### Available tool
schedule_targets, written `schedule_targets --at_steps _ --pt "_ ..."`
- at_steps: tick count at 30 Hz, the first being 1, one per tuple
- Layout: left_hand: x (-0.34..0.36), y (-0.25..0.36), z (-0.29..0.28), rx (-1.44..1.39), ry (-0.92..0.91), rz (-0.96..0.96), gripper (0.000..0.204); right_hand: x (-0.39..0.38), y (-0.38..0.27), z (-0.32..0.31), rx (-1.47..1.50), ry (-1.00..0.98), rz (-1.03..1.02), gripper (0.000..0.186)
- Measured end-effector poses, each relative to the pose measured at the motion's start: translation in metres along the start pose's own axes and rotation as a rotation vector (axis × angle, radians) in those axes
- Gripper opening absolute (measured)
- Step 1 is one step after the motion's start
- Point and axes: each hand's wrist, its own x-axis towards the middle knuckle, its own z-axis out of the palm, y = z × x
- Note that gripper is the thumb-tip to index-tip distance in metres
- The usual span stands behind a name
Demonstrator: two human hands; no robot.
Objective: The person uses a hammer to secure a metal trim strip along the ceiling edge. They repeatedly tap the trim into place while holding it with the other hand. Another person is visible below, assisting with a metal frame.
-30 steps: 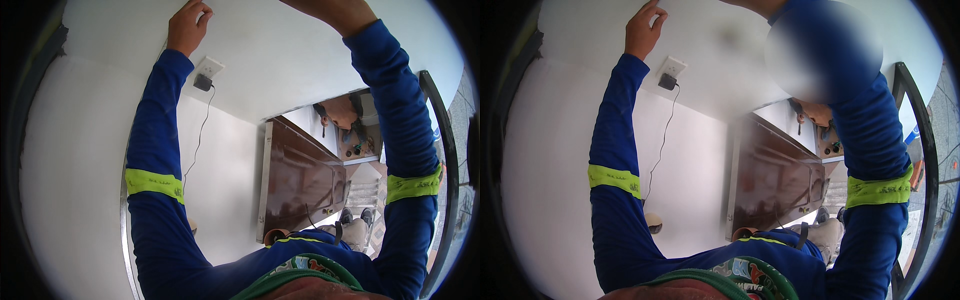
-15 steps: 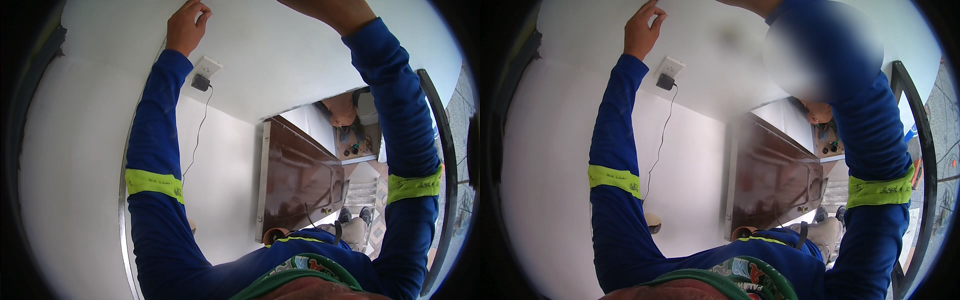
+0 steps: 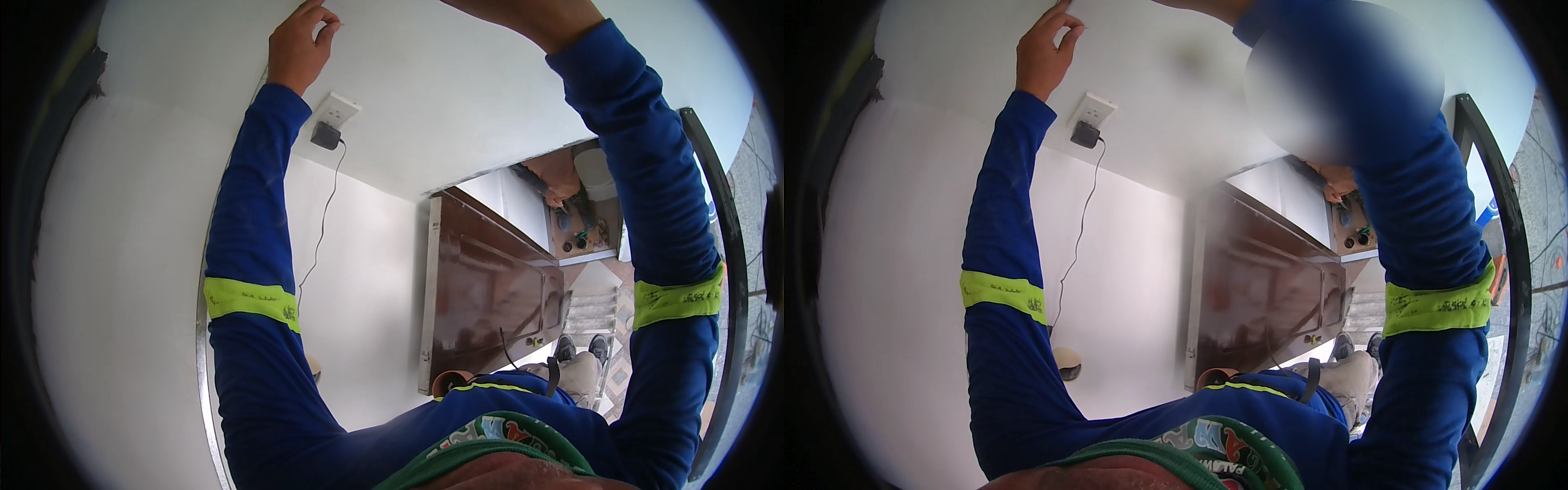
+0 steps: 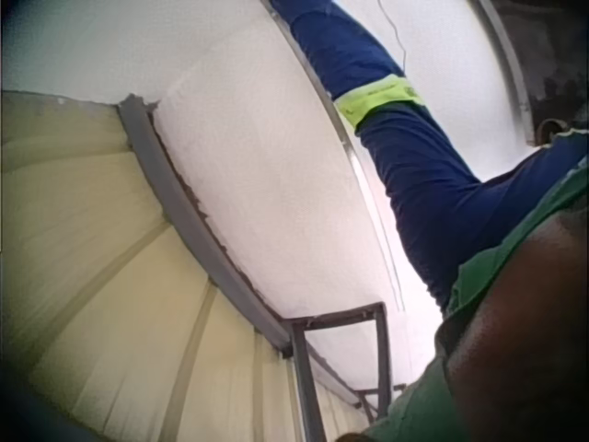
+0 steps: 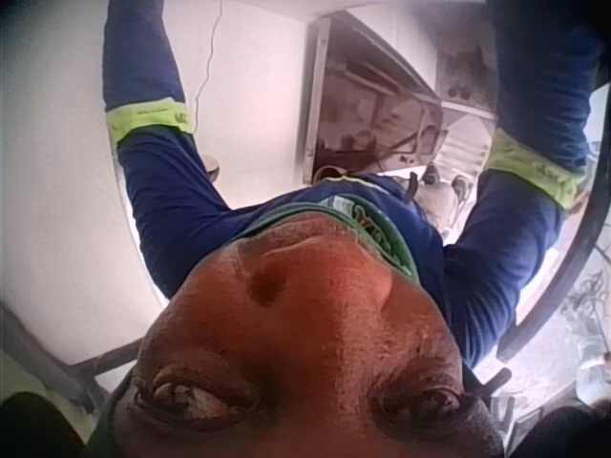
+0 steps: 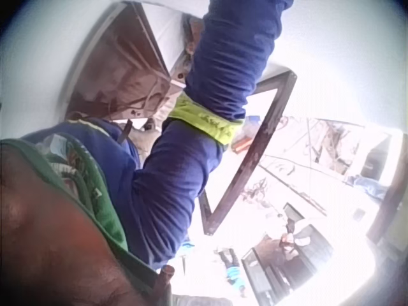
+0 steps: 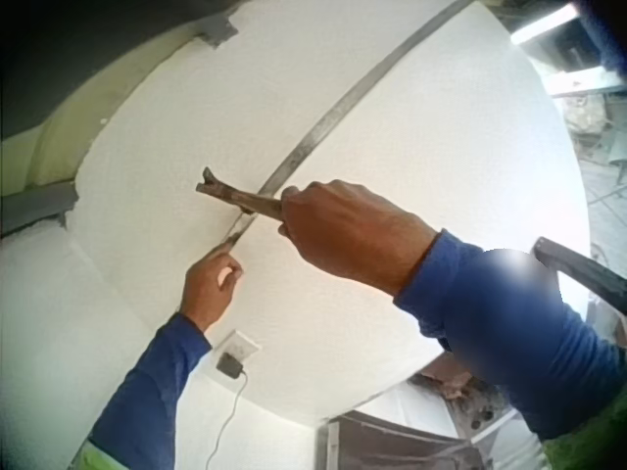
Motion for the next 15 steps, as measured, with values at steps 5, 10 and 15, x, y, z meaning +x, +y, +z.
schedule_targets --at_steps 5,10,15 --pt "0.001 -0.004 0.001 -0.005 0.011 0.037 0.009 -0.01 0.013 0.01 0.162 0.068 0.074 0.028" --pt "0.0 -0.009 -0.006 0.014 -0.178 -0.205 0.007 -0.021 0.037 0.028 0.145 0.135 0.159 0.027" --pt "-0.001 -0.008 -0.003 -0.118 -0.014 -0.112 0.01 -0.015 0.051 0.042 0.029 0.256 0.038 0.026"
